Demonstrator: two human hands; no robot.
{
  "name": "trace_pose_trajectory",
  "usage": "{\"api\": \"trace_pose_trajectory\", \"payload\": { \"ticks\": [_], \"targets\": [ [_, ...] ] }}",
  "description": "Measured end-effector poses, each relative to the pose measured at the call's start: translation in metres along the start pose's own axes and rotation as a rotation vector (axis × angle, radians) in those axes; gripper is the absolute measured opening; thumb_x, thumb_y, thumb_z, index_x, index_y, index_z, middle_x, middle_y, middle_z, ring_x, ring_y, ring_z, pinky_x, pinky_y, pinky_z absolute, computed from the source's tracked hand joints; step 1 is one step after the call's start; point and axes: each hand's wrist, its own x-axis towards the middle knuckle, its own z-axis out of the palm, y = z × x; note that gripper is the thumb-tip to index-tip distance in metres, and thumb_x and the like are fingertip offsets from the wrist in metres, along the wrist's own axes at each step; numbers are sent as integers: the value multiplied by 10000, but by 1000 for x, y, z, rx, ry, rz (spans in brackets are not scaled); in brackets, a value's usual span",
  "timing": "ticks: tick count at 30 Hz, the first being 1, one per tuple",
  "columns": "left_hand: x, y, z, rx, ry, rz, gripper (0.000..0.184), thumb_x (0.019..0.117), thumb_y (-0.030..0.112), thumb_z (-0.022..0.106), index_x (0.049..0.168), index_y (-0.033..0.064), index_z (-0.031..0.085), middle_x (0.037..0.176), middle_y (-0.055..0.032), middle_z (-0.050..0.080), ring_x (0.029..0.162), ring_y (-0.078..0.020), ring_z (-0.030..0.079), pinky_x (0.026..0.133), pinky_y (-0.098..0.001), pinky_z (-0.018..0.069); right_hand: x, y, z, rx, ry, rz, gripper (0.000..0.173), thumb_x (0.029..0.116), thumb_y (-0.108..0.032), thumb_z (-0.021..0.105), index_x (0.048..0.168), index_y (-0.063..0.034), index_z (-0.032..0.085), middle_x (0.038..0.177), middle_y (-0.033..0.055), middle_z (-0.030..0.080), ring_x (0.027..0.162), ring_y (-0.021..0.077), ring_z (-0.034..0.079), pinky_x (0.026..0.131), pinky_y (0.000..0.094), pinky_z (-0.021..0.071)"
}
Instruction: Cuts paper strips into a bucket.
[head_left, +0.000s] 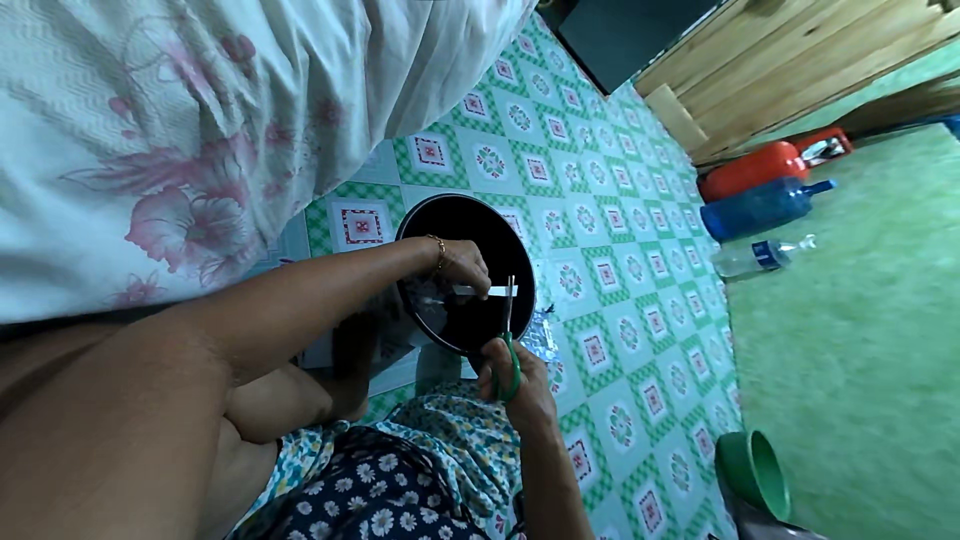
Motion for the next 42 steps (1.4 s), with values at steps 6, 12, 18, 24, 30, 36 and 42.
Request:
{"api": "trace_pose_trajectory", "payload": {
  "ticks": [6,12,18,24,30,36,42],
  "targets": [
    [3,-6,-9,36,32,-98,196,1034,135,592,960,-25,677,781,-68,633,654,-115,528,622,-300,432,-1,4,-4,21,-11,-2,239,1059,-108,440,909,-17,602,563,-35,619,454,24,582,455,164,501],
    [1,-4,-10,14,49,-45,209,1040,140,578,973,-25,688,777,-70,640,664,-117,529,631,-299,430,-9,-6,-10,-181,-151,108,342,1082,-264,387,1114,28,562,722,-3,668,584,65,652,530,199,543],
    [-2,4,0,62,7,-19,190,1024,131,604,952,-29,678,779,-70,611,633,-99,487,591,-275,393,-3,-2,1,11,-18,-42,226,1048,-89,460,883,-37,605,546,-55,609,450,17,581,460,163,508],
    [0,3,-5,10,40,-19,183,1025,132,605,996,-32,681,821,-87,637,685,-122,520,640,-304,426,-12,-4,-6,-177,-131,43,320,1059,-261,420,1094,18,571,713,-17,660,576,53,642,524,186,534],
    [-3,11,6,80,-11,-24,189,1015,130,622,911,-21,666,736,-49,553,610,-103,455,576,-277,377,-6,-2,1,-73,-74,-22,226,1043,-156,458,928,-21,598,583,-49,607,484,37,594,490,186,525],
    [-5,2,-9,13,-11,-86,185,1041,112,568,990,-36,668,838,-84,640,697,-131,556,664,-305,461,0,-1,0,17,11,-61,243,1041,-70,477,842,-44,612,531,-58,591,426,5,553,433,151,485],
    [-6,1,-14,33,-3,-73,186,1032,114,584,972,-30,686,797,-68,646,661,-101,544,630,-270,435,-9,-4,-5,-141,-136,43,316,1067,-252,399,1083,17,565,690,-23,655,569,56,641,530,194,540]
  ]
}}
